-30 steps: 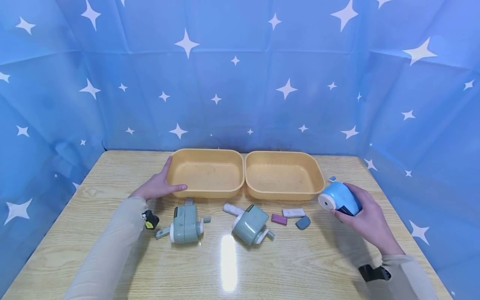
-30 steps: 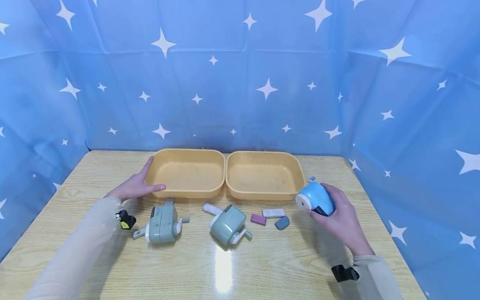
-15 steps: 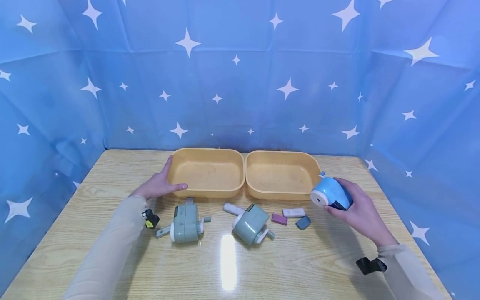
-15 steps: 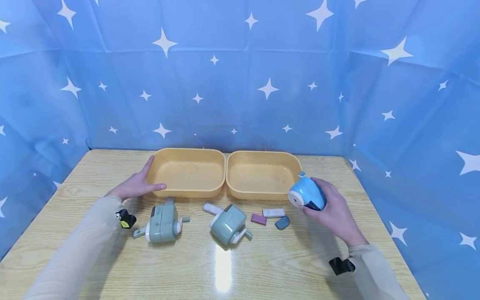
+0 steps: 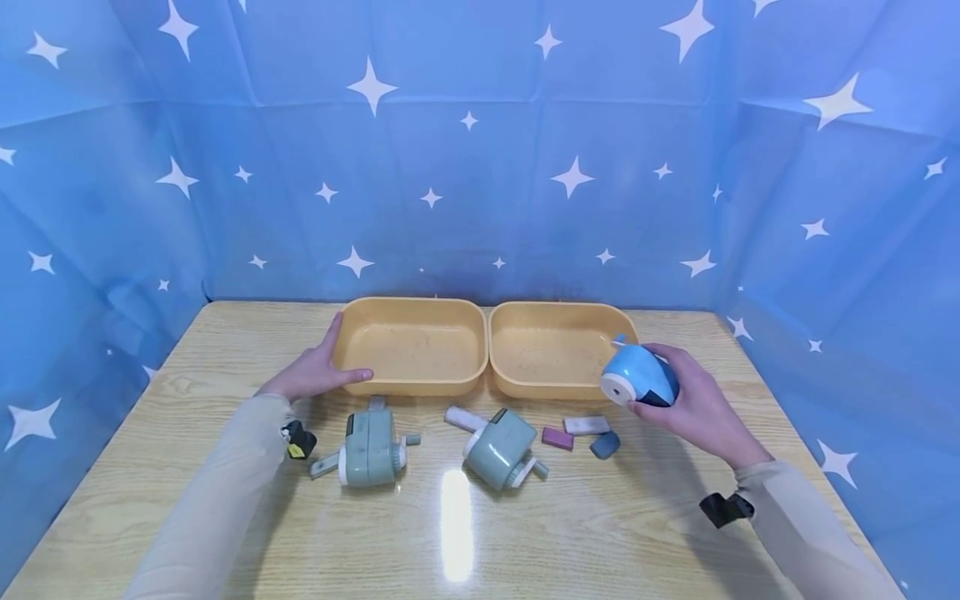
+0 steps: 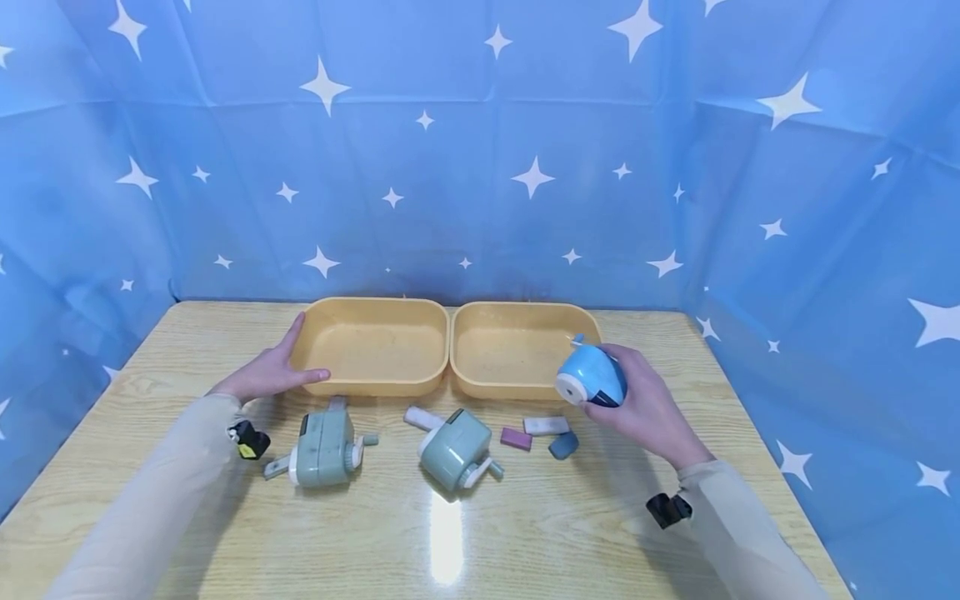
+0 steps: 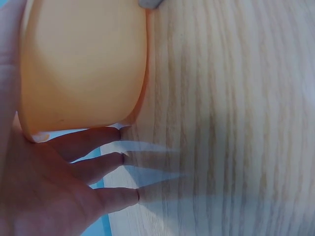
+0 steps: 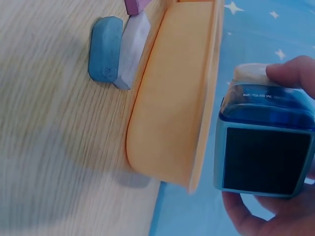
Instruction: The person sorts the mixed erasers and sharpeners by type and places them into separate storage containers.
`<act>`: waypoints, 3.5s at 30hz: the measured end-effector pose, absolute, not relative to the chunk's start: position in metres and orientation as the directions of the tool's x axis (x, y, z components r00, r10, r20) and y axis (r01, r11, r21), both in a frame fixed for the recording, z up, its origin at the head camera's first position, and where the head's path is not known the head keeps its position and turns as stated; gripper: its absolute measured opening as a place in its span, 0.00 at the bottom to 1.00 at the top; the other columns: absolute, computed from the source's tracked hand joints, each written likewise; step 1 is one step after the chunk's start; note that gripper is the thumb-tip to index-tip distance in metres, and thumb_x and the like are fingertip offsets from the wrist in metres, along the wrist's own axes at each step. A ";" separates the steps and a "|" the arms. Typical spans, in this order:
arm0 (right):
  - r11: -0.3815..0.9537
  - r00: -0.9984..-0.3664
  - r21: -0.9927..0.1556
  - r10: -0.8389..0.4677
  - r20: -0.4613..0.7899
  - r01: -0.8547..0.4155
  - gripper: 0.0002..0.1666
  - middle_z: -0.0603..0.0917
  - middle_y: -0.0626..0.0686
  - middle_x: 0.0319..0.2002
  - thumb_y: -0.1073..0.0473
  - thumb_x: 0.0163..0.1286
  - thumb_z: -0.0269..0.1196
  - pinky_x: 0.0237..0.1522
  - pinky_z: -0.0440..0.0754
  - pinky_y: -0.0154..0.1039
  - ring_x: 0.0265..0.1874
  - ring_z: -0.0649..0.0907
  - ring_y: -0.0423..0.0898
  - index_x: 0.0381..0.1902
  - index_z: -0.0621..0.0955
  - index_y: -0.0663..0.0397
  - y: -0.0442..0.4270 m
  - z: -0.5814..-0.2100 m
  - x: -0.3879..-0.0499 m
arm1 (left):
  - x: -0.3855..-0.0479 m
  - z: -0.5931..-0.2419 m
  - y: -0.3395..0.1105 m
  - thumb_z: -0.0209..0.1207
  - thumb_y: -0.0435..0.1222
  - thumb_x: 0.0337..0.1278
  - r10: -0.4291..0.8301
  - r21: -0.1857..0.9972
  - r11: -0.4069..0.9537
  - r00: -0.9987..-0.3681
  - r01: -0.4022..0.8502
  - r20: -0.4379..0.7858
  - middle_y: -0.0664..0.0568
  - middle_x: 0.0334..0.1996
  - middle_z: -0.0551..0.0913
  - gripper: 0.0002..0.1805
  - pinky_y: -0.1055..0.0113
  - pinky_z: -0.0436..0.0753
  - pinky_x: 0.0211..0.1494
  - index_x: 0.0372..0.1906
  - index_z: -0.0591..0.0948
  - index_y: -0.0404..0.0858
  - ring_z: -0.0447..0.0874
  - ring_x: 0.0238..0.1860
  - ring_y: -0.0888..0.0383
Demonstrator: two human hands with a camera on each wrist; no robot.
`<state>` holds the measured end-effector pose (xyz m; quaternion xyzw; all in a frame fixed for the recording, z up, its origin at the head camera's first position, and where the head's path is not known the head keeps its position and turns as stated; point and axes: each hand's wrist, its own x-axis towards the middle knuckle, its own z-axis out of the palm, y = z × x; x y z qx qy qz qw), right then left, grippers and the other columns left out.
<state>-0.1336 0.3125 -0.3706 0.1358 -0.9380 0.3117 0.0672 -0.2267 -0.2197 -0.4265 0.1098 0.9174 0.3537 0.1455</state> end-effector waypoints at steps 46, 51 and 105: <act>0.675 -0.867 -0.603 -0.496 0.057 -0.426 0.48 0.68 0.60 0.60 0.58 0.56 0.72 0.53 0.69 0.58 0.55 0.71 0.58 0.70 0.61 0.58 0.277 -0.363 -0.207 | -0.227 -0.427 -0.220 0.65 0.60 0.50 0.294 0.681 0.727 -0.938 0.093 -0.185 0.19 0.65 0.55 0.68 0.37 0.59 0.65 0.74 0.24 0.44 0.59 0.65 0.27; 0.640 -0.843 -0.619 -0.533 0.069 -0.455 0.49 0.69 0.58 0.60 0.59 0.54 0.73 0.53 0.69 0.57 0.55 0.71 0.56 0.70 0.62 0.57 0.276 -0.366 -0.213 | -0.227 -0.428 -0.220 0.65 0.60 0.50 0.294 0.686 0.722 -0.938 0.092 -0.184 0.19 0.66 0.55 0.69 0.37 0.59 0.65 0.74 0.25 0.43 0.58 0.65 0.27; 0.719 -0.783 -0.507 -0.609 -0.130 -0.475 0.42 0.72 0.58 0.57 0.58 0.54 0.73 0.55 0.73 0.49 0.51 0.74 0.52 0.64 0.66 0.58 0.201 -0.383 -0.249 | -0.225 -0.427 -0.220 0.65 0.60 0.50 0.295 0.693 0.715 -0.938 0.091 -0.182 0.20 0.67 0.53 0.68 0.37 0.58 0.66 0.75 0.26 0.41 0.57 0.66 0.27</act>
